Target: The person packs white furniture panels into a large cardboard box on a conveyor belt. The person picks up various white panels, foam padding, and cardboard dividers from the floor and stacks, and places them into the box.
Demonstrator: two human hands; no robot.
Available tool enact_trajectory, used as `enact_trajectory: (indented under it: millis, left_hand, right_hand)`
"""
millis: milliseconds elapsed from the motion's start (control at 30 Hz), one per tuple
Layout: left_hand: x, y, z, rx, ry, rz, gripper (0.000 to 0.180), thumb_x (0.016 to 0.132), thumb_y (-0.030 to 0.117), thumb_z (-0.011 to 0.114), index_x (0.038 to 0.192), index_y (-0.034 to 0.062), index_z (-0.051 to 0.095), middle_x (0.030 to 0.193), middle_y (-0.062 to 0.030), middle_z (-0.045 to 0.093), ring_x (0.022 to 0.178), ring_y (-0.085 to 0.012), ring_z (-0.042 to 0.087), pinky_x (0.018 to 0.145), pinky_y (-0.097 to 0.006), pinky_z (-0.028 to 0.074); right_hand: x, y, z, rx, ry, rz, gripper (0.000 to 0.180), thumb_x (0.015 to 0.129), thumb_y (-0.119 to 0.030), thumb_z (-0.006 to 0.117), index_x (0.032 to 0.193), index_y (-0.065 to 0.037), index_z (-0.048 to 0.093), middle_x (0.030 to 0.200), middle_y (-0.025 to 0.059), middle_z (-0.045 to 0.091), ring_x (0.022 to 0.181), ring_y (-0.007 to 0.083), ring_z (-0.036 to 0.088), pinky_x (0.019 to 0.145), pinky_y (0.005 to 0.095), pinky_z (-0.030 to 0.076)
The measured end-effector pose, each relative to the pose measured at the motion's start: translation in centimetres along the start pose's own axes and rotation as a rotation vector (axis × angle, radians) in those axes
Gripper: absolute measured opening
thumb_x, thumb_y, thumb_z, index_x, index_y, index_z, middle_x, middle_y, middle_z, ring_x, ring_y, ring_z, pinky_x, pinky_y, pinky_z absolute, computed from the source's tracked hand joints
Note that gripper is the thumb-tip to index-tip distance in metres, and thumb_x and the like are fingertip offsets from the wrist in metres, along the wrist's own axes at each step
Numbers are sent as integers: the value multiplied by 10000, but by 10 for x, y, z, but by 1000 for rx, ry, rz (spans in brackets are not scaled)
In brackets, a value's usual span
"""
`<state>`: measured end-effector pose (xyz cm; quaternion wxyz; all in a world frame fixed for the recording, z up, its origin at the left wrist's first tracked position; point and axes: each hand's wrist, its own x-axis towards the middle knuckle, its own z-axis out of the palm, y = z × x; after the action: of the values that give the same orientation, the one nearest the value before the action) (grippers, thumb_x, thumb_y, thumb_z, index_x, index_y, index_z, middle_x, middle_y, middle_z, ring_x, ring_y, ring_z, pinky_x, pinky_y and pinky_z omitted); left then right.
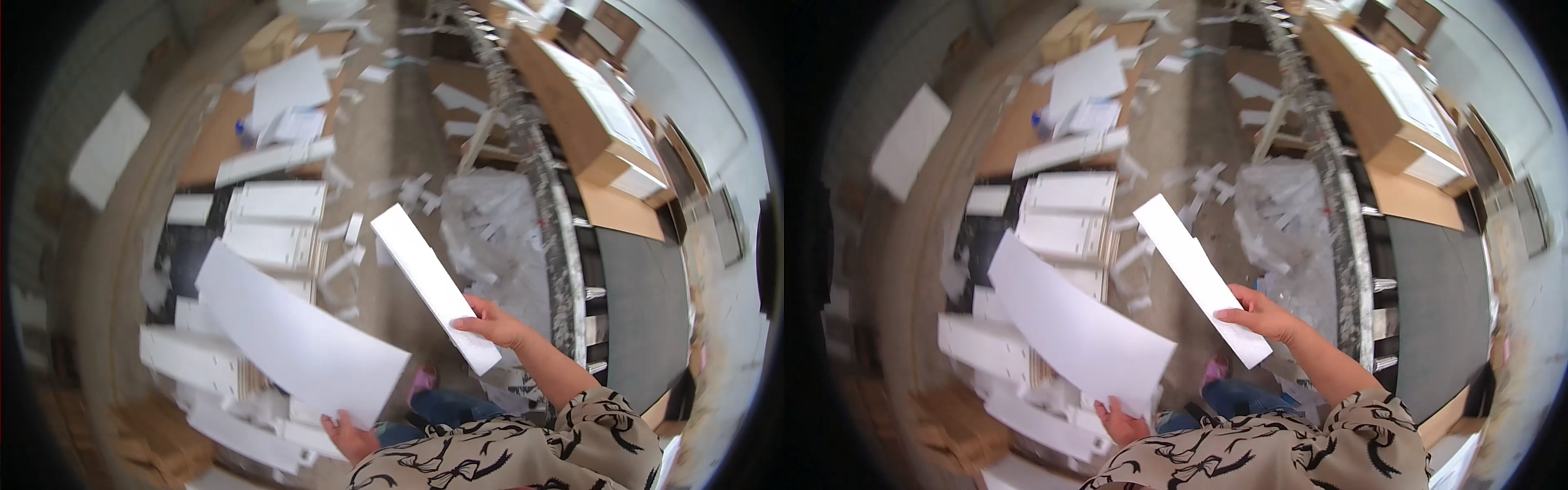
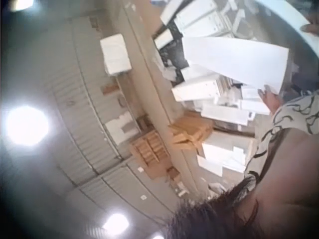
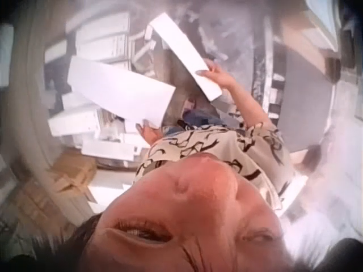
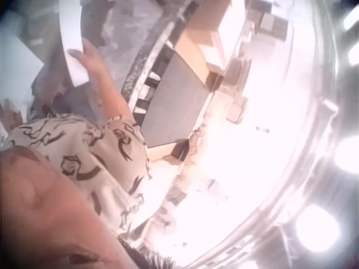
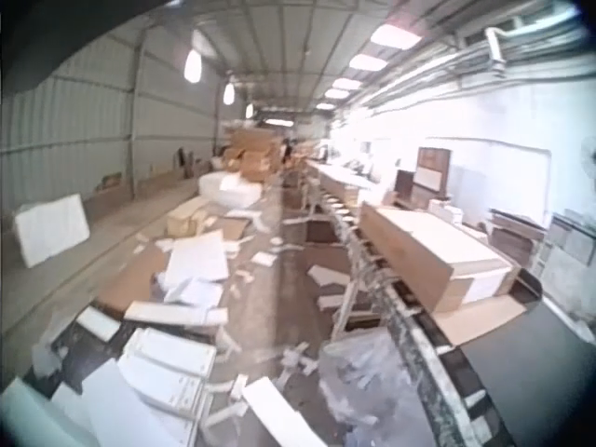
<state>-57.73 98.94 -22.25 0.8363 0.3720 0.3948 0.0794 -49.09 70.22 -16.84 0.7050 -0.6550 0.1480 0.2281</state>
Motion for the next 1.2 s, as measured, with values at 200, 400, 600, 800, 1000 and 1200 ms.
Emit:
enact_trajectory:
  millis: [200,400,600,800,1000,1200]
  left_hand:
    - [19,-29,169,154,-694,-155,292,889,30,486,1172,58,418,1165,-92,512,1054,-208,506,904,-401,421]
    - [14,-71,375,307,-1059,-311,289,879,-1,487,1149,41,393,1109,-95,520,993,-185,527,850,-341,439]
    - [30,-126,558,328,-1278,-471,239,882,8,492,1100,43,402,1076,-82,538,976,-171,534,846,-334,440]
    - [54,-163,709,258,-1375,-387,220,864,8,525,1058,24,422,1063,-83,550,972,-158,532,867,-328,431]
    - [58,-200,822,326,-1376,-189,248,869,19,526,1095,12,426,1094,-102,536,1007,-174,519,877,-335,431]
    - [47,-226,928,328,-1390,-162,241,900,8,453,1141,14,437,1177,-98,507,1079,-199,508,941,-344,414]
  right_hand:
    - [-43,-102,-149,-169,216,-438,511,821,-165,650,1269,-28,445,1118,44,559,1005,108,500,856,255,408]
    - [-45,-185,-232,-38,411,-456,426,802,-142,647,1184,-18,507,1048,36,598,938,88,540,801,244,439]
    - [-33,-272,-315,-32,725,-484,331,811,-180,666,1090,-27,573,923,3,615,809,67,559,711,218,457]
    - [-69,-280,-472,-215,1089,-462,449,862,-184,607,1255,-55,432,936,52,615,784,94,568,687,233,461]
    - [-30,-264,-635,-413,1329,-129,536,817,-288,637,1243,-11,466,1052,148,588,936,196,567,799,298,452]
    - [39,-259,-789,-439,1288,2,581,765,-345,669,1203,2,511,1150,180,548,1072,262,519,901,333,410]
